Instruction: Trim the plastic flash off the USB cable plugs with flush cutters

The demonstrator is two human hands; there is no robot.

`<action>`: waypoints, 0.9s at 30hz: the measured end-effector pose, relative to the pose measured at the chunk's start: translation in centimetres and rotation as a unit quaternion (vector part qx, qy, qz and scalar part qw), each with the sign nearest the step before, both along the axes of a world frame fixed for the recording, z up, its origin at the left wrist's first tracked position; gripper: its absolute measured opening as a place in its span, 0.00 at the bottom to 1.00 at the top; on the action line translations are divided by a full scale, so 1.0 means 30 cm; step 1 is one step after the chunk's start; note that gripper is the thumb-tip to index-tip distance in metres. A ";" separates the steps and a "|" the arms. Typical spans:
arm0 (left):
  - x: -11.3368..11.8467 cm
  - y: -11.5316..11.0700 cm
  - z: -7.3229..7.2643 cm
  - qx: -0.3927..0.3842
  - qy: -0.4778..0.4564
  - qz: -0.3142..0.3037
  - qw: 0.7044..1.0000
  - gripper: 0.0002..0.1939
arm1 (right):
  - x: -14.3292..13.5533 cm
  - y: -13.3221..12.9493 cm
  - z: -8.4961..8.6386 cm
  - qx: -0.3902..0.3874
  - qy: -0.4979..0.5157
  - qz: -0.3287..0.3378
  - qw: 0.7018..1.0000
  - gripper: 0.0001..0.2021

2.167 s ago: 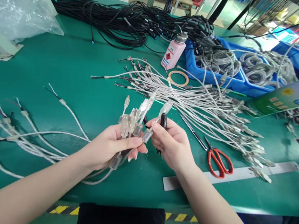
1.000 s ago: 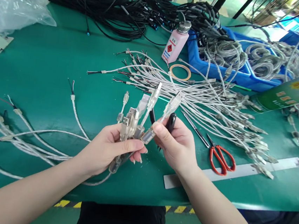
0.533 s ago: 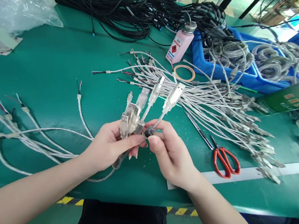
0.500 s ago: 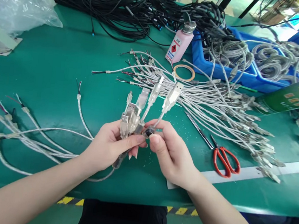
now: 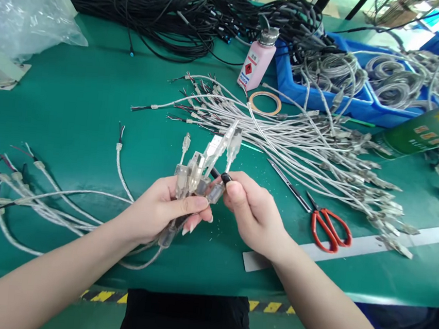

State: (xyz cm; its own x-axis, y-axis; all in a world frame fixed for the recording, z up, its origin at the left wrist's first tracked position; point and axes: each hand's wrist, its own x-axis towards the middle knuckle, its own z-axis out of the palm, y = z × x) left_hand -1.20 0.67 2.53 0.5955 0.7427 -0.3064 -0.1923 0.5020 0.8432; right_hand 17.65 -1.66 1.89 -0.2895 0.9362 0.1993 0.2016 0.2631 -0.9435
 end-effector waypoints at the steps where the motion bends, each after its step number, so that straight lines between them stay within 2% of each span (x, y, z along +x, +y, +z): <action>1: 0.000 0.002 0.003 -0.012 -0.005 -0.002 1.000 0.15 | -0.001 0.005 -0.003 -0.033 0.053 0.010 0.998 0.14; 3: 0.004 0.003 0.007 -0.036 -0.024 0.003 0.999 0.14 | -0.004 0.015 -0.007 -0.110 0.177 0.028 0.978 0.13; 5: 0.009 0.002 0.009 -0.059 -0.039 0.000 0.998 0.13 | -0.009 0.021 -0.008 -0.157 0.262 0.010 0.952 0.11; 7: 0.015 -0.001 0.008 -0.072 -0.037 0.006 0.997 0.12 | -0.015 0.023 -0.009 -0.166 0.289 -0.024 0.943 0.09; 10: 0.017 -0.008 0.002 -0.068 -0.027 0.021 0.997 0.11 | -0.021 0.024 -0.014 -0.160 0.284 -0.057 0.944 0.11; 16: 0.018 -0.020 -0.004 -0.051 -0.002 0.035 0.998 0.06 | -0.016 0.024 -0.022 -0.137 0.215 -0.083 0.963 0.15; 18: 0.020 -0.020 0.000 -0.042 0.012 0.052 0.998 0.06 | -0.011 0.017 -0.013 -0.131 0.180 -0.052 0.974 0.15; 21: 0.022 -0.016 0.007 -0.028 0.016 0.084 0.996 0.07 | -0.010 -0.006 0.009 -0.113 0.100 0.031 0.988 0.19; 24: 0.018 -0.013 0.010 -0.012 0.014 0.088 0.996 0.09 | -0.017 -0.026 0.025 -0.064 0.009 0.088 0.994 0.16; 25: 0.015 -0.013 0.009 -0.005 0.016 0.085 0.996 0.09 | -0.019 -0.029 0.027 -0.039 -0.013 0.086 0.995 0.14; 27: 0.011 -0.016 0.008 0.005 0.023 0.068 0.997 0.09 | -0.016 -0.027 0.029 0.008 -0.059 0.039 0.997 0.12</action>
